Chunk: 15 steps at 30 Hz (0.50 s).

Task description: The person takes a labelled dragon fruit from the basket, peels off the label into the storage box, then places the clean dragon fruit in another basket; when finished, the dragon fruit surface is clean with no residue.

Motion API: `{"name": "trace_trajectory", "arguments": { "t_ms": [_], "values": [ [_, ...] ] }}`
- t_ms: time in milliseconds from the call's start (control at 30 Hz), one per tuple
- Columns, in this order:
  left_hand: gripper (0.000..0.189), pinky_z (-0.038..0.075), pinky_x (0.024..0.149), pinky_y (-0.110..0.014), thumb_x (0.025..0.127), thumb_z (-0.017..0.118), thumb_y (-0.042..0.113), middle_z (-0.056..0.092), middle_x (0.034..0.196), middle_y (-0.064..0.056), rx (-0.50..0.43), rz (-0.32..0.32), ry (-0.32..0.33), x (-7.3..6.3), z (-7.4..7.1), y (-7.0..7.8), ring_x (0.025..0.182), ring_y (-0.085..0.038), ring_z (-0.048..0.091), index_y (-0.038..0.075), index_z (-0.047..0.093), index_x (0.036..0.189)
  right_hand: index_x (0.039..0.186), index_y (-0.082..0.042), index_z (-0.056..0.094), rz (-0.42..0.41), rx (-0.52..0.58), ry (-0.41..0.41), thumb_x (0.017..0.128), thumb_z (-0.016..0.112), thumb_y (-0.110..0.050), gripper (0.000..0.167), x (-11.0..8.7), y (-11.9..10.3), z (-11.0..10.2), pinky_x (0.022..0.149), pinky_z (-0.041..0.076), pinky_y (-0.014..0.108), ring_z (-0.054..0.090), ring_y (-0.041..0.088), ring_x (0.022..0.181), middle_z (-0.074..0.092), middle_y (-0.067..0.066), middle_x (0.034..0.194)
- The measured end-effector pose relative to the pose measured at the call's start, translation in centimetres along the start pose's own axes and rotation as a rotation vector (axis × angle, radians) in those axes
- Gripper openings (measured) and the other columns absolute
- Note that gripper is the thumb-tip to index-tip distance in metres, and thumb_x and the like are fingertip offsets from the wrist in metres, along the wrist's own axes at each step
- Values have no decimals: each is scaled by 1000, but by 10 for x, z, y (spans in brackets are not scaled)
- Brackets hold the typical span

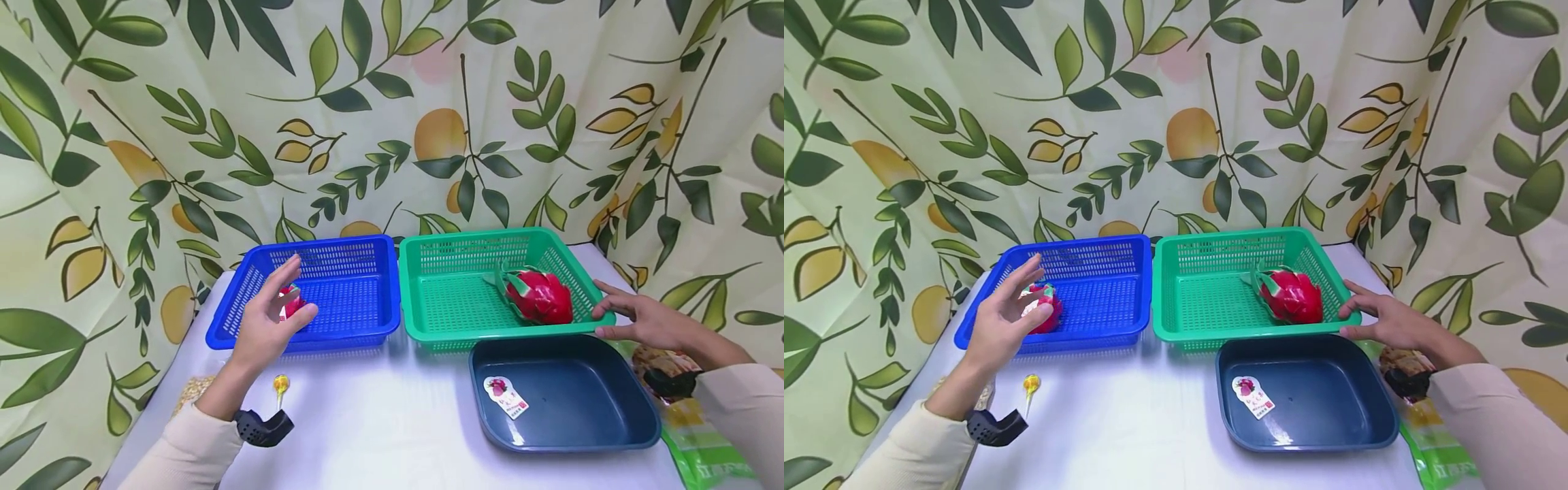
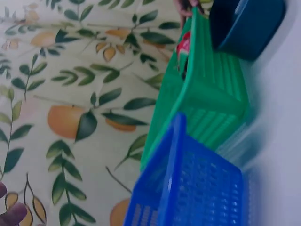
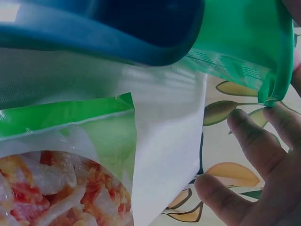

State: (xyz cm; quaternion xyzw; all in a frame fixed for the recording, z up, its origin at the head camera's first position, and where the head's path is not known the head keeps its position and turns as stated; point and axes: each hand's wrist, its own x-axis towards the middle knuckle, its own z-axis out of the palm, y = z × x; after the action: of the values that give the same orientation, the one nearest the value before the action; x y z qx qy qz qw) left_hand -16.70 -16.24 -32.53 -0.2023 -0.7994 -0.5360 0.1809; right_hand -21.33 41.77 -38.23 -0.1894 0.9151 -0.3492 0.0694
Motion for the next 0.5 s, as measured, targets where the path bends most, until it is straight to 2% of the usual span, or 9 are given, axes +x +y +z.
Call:
{"name": "trace_trajectory", "arguments": {
  "t_ms": [100,167,367,500],
  "values": [
    [69,40,98,-22,85,67,-8,33,152,-6,-17,-7,44,-7,-6,-5,134,-23,36,6,40,147,94,-9,63,6,-3,0,82,76,-11,18,0,0,0,86,29,77,27,67,121,16,38,149],
    [68,40,98,-21,86,66,-8,32,153,-5,-21,-16,70,-12,-10,-9,134,-22,36,5,40,147,94,-9,63,12,3,0,82,76,-11,18,0,0,0,86,29,77,27,68,120,15,38,149],
    [66,34,107,-34,86,67,-2,34,152,-1,99,-55,184,-21,-29,-25,139,-20,28,11,42,147,96,-9,64,26,5,4,82,76,-12,19,-1,-1,1,87,29,77,25,68,121,14,37,149],
    [63,30,109,-40,88,68,5,36,151,4,136,-119,286,-26,-46,-38,137,-17,30,15,45,145,97,-8,64,32,2,6,83,76,-13,19,-2,-1,2,87,28,77,24,68,121,13,37,149]
  ]
}}
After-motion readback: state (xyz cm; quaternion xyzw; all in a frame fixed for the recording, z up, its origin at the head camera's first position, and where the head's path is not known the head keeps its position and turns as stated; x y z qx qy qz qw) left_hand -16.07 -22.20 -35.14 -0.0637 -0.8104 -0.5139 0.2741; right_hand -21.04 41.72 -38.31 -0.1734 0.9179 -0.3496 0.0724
